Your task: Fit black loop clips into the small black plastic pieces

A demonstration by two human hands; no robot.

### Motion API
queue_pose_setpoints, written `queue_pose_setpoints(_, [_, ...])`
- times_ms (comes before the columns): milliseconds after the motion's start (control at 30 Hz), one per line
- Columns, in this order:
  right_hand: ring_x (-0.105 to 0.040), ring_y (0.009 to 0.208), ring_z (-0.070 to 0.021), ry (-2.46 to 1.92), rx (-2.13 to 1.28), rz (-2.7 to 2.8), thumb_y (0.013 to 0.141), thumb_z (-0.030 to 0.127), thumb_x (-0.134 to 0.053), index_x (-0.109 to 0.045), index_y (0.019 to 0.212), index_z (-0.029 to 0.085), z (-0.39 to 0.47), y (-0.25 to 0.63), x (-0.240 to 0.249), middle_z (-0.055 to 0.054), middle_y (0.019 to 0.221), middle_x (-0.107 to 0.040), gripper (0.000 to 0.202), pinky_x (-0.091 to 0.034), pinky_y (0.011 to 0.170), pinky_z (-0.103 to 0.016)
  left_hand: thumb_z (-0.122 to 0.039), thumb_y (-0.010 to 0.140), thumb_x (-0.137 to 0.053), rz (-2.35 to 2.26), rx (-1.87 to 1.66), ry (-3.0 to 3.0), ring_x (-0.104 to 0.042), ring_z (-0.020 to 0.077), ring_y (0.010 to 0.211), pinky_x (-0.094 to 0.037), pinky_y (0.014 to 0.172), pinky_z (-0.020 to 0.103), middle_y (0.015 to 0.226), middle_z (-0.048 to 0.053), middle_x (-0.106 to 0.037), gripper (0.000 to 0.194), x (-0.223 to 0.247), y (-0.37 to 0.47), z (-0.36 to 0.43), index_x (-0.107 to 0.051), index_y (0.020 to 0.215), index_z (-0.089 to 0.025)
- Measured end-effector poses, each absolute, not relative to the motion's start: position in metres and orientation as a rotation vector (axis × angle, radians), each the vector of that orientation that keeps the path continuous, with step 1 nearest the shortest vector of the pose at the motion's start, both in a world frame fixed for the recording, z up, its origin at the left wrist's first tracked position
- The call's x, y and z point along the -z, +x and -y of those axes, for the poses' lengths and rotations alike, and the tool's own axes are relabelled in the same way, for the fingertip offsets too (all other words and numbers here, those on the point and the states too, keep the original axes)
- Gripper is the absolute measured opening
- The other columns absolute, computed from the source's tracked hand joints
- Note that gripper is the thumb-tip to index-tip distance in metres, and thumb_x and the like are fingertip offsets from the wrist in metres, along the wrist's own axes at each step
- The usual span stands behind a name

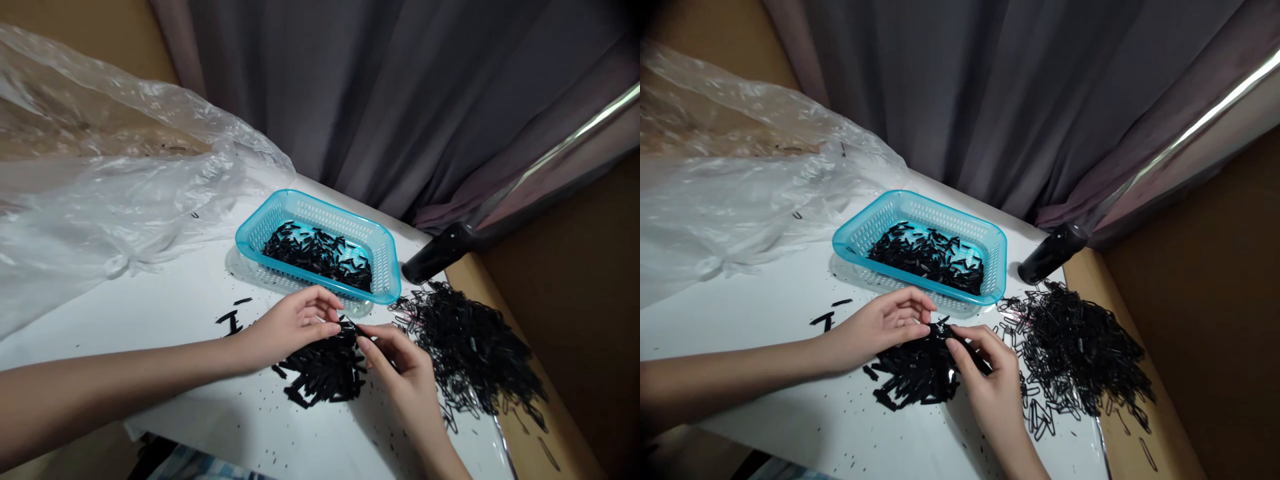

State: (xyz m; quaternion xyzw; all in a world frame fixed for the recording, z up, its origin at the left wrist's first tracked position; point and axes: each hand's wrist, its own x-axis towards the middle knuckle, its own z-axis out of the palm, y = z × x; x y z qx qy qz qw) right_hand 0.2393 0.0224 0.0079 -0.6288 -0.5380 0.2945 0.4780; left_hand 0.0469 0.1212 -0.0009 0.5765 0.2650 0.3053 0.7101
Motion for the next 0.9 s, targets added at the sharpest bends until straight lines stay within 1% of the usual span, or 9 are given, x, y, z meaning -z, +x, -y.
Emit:
queue_pose_setpoints(300, [-0.060,0.056,-0.0126,-1.520,-0.792,1.252,0.084,0.038,-0.076,-0.081,0.087,0.023,-0.024,0.236,-0.010,-0.001,0.071,-0.071,0.016,-0.050,0.053,-0.023,-0.023,0.083,-0.072,-0.558,-0.640,1.303,-0.060,0.0128,0.085,-0.047,0.082,0.029,0.091,-0.001,-0.061,0.024,0.003,0.047,-0.120,-0.059,0.102,-0.018])
queue_pose_setpoints(400, [-0.060,0.055,-0.0124,-1.505,-0.789,1.254,0.083,0.037,-0.077,-0.081,0.086,0.023,-0.024,0.237,-0.012,-0.001,0.069,-0.071,0.015,-0.050,0.052,-0.023,-0.025,0.084,-0.072,-0.567,-0.612,1.341,-0.060,0.0132,0.085,-0.047,0.082,0.029,0.092,-0.001,-0.061,0.024,0.002,0.046,-0.119,-0.058,0.102,-0.018])
queue_pose_setpoints(500, [-0.060,0.056,-0.0126,-1.501,-0.772,1.261,0.083,0.036,-0.077,-0.081,0.086,0.023,-0.023,0.237,-0.012,-0.001,0.070,-0.071,0.015,-0.051,0.053,-0.023,-0.032,0.086,-0.071,-0.582,-0.589,1.442,-0.060,0.0147,0.084,-0.048,0.082,0.031,0.095,0.001,-0.063,0.024,-0.001,0.043,-0.119,-0.060,0.101,-0.018])
queue_pose_setpoints(600, [-0.061,0.057,-0.0128,-1.501,-0.745,1.260,0.084,0.035,-0.077,-0.081,0.087,0.023,-0.022,0.238,-0.011,-0.001,0.072,-0.071,0.013,-0.053,0.054,-0.024,-0.037,0.091,-0.064,-0.592,-0.580,1.649,-0.061,0.0184,0.089,-0.048,0.082,0.032,0.097,0.003,-0.065,0.019,-0.005,0.041,-0.120,-0.065,0.094,-0.018])
queue_pose_setpoints(667, [-0.061,0.057,-0.0128,-1.500,-0.732,1.272,0.084,0.035,-0.077,-0.081,0.086,0.024,-0.021,0.238,-0.011,-0.001,0.072,-0.070,0.012,-0.052,0.054,-0.023,-0.035,0.094,-0.060,-0.582,-0.593,1.755,-0.062,0.0200,0.092,-0.047,0.083,0.032,0.095,0.004,-0.066,0.020,-0.008,0.041,-0.121,-0.067,0.087,-0.018])
queue_pose_setpoints(800, [-0.063,0.061,-0.0151,-1.538,-0.648,1.313,0.086,0.036,-0.075,-0.080,0.087,0.023,-0.020,0.239,-0.010,-0.003,0.074,-0.071,0.014,-0.052,0.056,-0.026,-0.032,0.094,-0.058,-0.578,-0.654,1.795,-0.063,0.0189,0.091,-0.047,0.090,0.032,0.096,0.004,-0.067,0.026,-0.009,0.041,-0.122,-0.061,0.073,-0.019])
queue_pose_setpoints(900, [-0.066,0.072,-0.0180,-1.538,-0.518,1.364,0.089,0.032,-0.072,-0.079,0.091,0.023,-0.019,0.238,-0.011,-0.005,0.083,-0.074,0.012,-0.054,0.066,-0.029,-0.030,0.094,-0.057,-0.594,-0.717,1.794,-0.064,0.0189,0.093,-0.047,0.094,0.033,0.101,0.004,-0.069,0.028,-0.008,0.040,-0.123,-0.056,0.068,-0.019])
